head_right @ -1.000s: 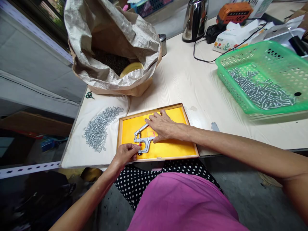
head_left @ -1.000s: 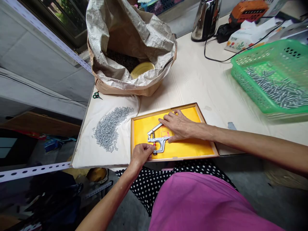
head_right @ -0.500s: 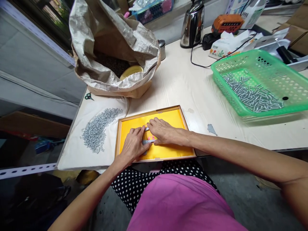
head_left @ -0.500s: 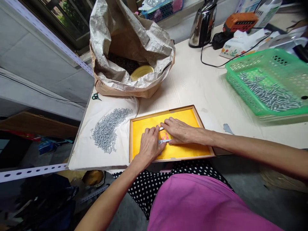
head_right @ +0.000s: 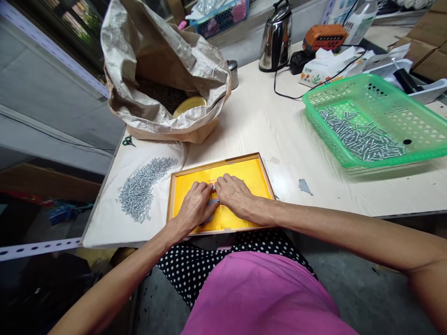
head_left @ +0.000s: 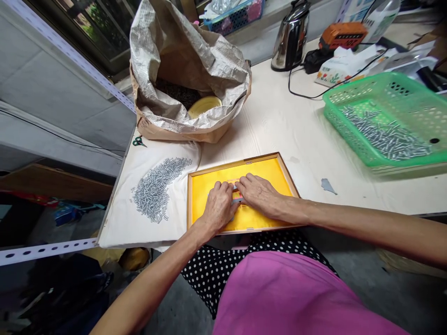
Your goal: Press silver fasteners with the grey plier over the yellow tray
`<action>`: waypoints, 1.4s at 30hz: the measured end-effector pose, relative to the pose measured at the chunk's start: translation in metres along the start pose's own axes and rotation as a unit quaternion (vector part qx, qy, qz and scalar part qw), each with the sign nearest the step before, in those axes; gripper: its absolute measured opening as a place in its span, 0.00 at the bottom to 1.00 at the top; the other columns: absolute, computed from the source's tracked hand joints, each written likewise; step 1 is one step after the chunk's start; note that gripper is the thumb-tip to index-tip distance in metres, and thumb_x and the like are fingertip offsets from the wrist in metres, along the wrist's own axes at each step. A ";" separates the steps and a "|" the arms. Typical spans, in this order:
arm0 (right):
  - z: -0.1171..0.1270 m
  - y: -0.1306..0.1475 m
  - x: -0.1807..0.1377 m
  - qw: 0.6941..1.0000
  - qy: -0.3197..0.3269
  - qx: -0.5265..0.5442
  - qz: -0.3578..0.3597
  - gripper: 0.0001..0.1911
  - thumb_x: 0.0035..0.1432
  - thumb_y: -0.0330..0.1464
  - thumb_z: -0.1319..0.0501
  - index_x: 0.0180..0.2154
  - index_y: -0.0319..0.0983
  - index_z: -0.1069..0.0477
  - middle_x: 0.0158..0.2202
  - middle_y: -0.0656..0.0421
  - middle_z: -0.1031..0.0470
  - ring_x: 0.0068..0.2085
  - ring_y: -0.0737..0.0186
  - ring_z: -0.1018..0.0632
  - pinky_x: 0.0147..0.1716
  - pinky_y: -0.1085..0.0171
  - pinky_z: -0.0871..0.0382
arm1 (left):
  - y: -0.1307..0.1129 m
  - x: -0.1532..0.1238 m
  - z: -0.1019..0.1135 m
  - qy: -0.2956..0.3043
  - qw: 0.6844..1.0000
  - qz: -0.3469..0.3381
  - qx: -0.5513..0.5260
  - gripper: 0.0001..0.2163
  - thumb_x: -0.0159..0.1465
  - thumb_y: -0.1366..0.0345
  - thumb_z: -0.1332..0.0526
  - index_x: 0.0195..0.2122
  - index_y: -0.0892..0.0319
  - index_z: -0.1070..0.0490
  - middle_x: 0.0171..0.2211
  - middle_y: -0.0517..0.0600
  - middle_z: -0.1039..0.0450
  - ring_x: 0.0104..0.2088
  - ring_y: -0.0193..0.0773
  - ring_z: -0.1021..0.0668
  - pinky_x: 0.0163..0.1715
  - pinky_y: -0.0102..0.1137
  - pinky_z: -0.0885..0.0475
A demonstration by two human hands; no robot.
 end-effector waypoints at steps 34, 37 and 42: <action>0.007 -0.049 0.023 0.990 -0.062 0.087 0.092 0.14 0.70 0.31 0.55 0.37 0.39 0.33 0.36 0.53 0.27 0.35 0.58 0.32 0.39 0.61 0.41 | 0.040 -0.069 -0.006 -0.251 0.935 0.145 -0.205 0.10 0.71 0.65 0.46 0.46 0.58 0.25 0.42 0.54 0.23 0.44 0.42 0.22 0.47 0.37 0.26; 0.015 -0.061 0.006 0.990 -0.090 0.090 0.065 0.14 0.70 0.35 0.55 0.37 0.40 0.34 0.35 0.54 0.28 0.34 0.58 0.31 0.38 0.59 0.40 | 0.069 -0.079 -0.018 -0.150 0.907 0.255 -0.300 0.11 0.68 0.63 0.44 0.35 0.59 0.23 0.29 0.51 0.23 0.33 0.41 0.21 0.39 0.35 0.25; 0.028 -0.091 -0.017 0.982 -0.171 0.081 0.026 0.13 0.68 0.36 0.54 0.41 0.39 0.33 0.37 0.52 0.25 0.38 0.55 0.26 0.42 0.56 0.36 | 0.047 -0.072 -0.040 -0.083 0.842 0.260 -0.465 0.09 0.64 0.64 0.41 0.36 0.60 0.21 0.34 0.52 0.20 0.34 0.40 0.20 0.36 0.32 0.25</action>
Point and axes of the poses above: each hand's wrist, its own x-axis towards the middle knuckle, its own z-axis out of the back of the hand, y = z × x, the point moved 5 cm from there along x, towards the middle knuckle
